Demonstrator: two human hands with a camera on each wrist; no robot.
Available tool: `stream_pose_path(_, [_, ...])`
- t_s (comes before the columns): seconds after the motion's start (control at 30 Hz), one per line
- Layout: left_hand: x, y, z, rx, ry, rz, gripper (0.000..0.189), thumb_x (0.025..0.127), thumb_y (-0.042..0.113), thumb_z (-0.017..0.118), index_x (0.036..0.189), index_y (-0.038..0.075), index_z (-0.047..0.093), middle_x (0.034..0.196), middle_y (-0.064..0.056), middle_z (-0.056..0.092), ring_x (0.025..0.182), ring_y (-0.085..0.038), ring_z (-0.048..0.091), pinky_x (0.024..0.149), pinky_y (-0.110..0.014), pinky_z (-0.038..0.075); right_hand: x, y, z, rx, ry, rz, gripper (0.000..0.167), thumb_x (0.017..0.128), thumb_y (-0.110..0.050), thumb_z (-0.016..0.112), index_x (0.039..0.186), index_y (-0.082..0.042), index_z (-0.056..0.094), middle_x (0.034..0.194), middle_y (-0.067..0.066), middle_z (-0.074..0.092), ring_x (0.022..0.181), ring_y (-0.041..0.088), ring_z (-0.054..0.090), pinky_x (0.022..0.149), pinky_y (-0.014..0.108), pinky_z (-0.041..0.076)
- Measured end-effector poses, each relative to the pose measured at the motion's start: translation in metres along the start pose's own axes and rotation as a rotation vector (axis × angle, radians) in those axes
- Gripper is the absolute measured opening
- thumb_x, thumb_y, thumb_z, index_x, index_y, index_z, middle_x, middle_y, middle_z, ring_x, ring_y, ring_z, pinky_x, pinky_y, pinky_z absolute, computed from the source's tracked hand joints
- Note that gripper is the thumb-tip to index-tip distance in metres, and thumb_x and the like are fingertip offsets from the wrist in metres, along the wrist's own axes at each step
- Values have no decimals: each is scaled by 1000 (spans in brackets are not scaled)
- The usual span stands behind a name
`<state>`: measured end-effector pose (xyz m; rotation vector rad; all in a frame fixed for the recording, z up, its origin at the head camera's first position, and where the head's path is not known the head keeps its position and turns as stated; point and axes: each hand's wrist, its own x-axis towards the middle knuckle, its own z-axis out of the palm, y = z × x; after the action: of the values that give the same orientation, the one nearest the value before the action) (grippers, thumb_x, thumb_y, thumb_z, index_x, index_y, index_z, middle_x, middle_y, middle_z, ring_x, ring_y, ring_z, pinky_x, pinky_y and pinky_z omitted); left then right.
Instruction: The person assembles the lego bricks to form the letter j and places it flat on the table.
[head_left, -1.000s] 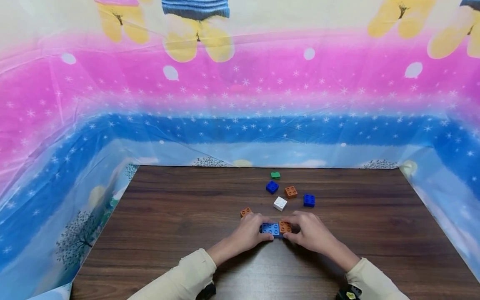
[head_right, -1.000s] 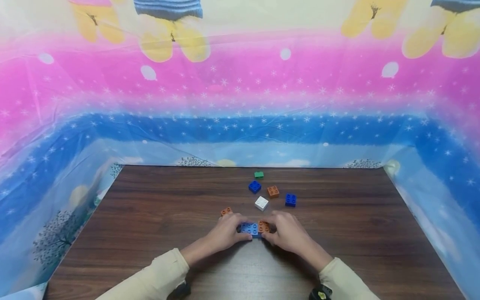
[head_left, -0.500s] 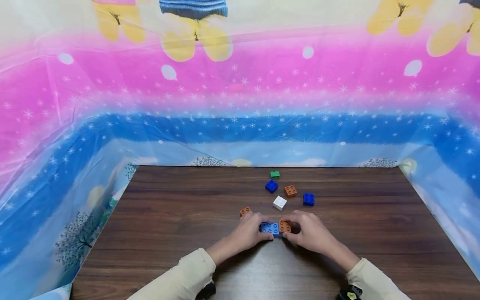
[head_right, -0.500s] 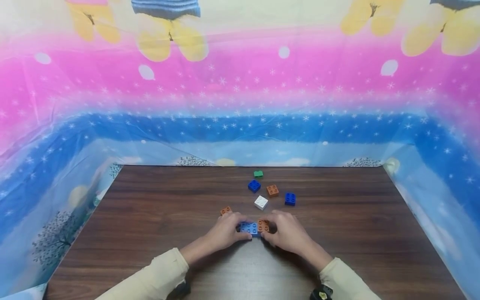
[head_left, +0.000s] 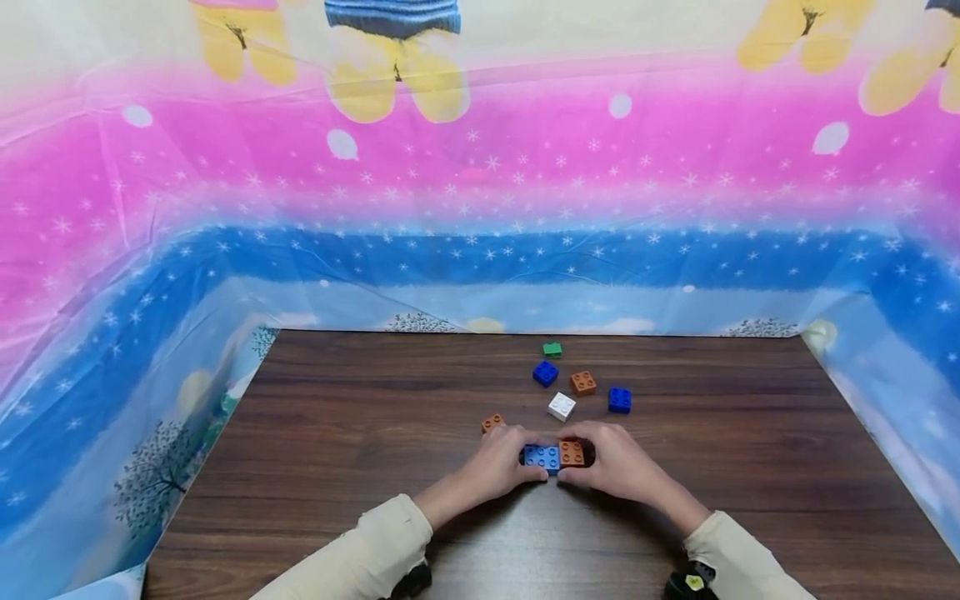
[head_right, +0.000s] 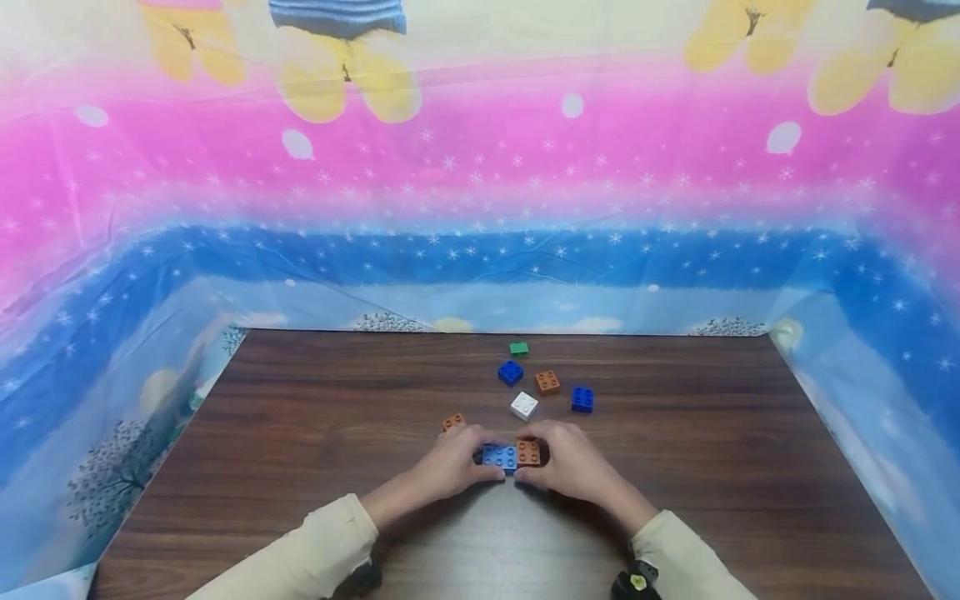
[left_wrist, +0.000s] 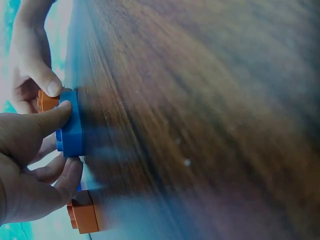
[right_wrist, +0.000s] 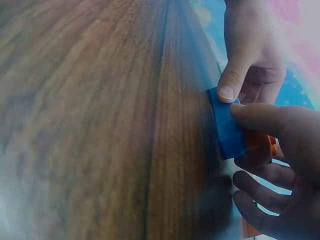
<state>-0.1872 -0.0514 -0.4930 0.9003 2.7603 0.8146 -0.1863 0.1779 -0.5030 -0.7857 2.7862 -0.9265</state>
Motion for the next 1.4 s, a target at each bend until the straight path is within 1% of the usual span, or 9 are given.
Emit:
stream_pose_path(0.27, [1,-2,0,4,-3,17,42,87,29,83,123,11,74,114,-2,74,99,-12,65,94,-36,47,4,-1,6,6,-6,2,43,82,-35,87,121,-20,73,112,-5,71,92,8,62,73,28,49])
stream_pose_path(0.4, [-1,-4,-2,10,-17,47,50,86,31,84,129,11,71,118,-3,74,97,-11,65,93,-33,46,4,0,8,-3,-8,-3,41,82,-33,87,118,-19,74,111,-4,72,93,9,62,74,28,47])
stream_pose_path(0.5, [-3,-5,-7,-1,-41,64,55,87,33,83,134,11,67,121,-3,73,98,-11,65,89,-28,47,5,0,9,-12,-8,-7,41,81,-33,88,117,-18,74,110,-4,72,93,10,62,74,29,47])
stream_pose_path(0.6, [-7,-4,-15,14,-54,59,54,90,37,79,136,11,65,125,-3,70,107,-14,64,93,-32,49,5,1,10,-17,-5,-11,40,81,-33,88,116,-18,74,109,-4,72,91,8,60,73,28,46])
stream_pose_path(0.73, [-12,-6,-27,62,2,68,49,94,37,75,134,11,65,125,-4,69,111,-19,63,95,-38,51,6,1,10,-14,0,-15,40,81,-32,88,115,-18,74,106,-5,71,85,6,57,69,27,44])
stream_pose_path(0.87, [-14,-15,-36,89,88,91,45,95,34,74,132,10,66,123,-5,69,108,-19,62,91,-37,52,6,1,10,-17,4,-9,39,81,-31,88,115,-18,75,105,-6,71,83,5,55,68,26,43])
stream_pose_path(1.07, [-19,-30,-42,120,126,25,54,92,40,77,136,12,63,133,-4,64,125,-23,57,104,-43,47,6,-2,9,-31,10,10,38,81,-32,88,115,-19,75,106,-6,71,85,7,57,69,27,44])
stream_pose_path(1.23, [-19,-42,-40,139,130,-40,64,88,44,79,139,10,60,136,-8,62,126,-26,56,107,-48,43,5,-3,10,-34,6,25,39,81,-32,88,115,-19,75,108,-5,71,87,7,57,69,27,43])
stream_pose_path(1.4, [-18,-46,-37,119,115,-111,69,87,46,80,140,8,58,134,-12,62,125,-30,56,109,-51,40,5,-4,10,-30,4,31,38,81,-32,88,115,-20,75,108,-5,71,87,7,57,68,27,43])
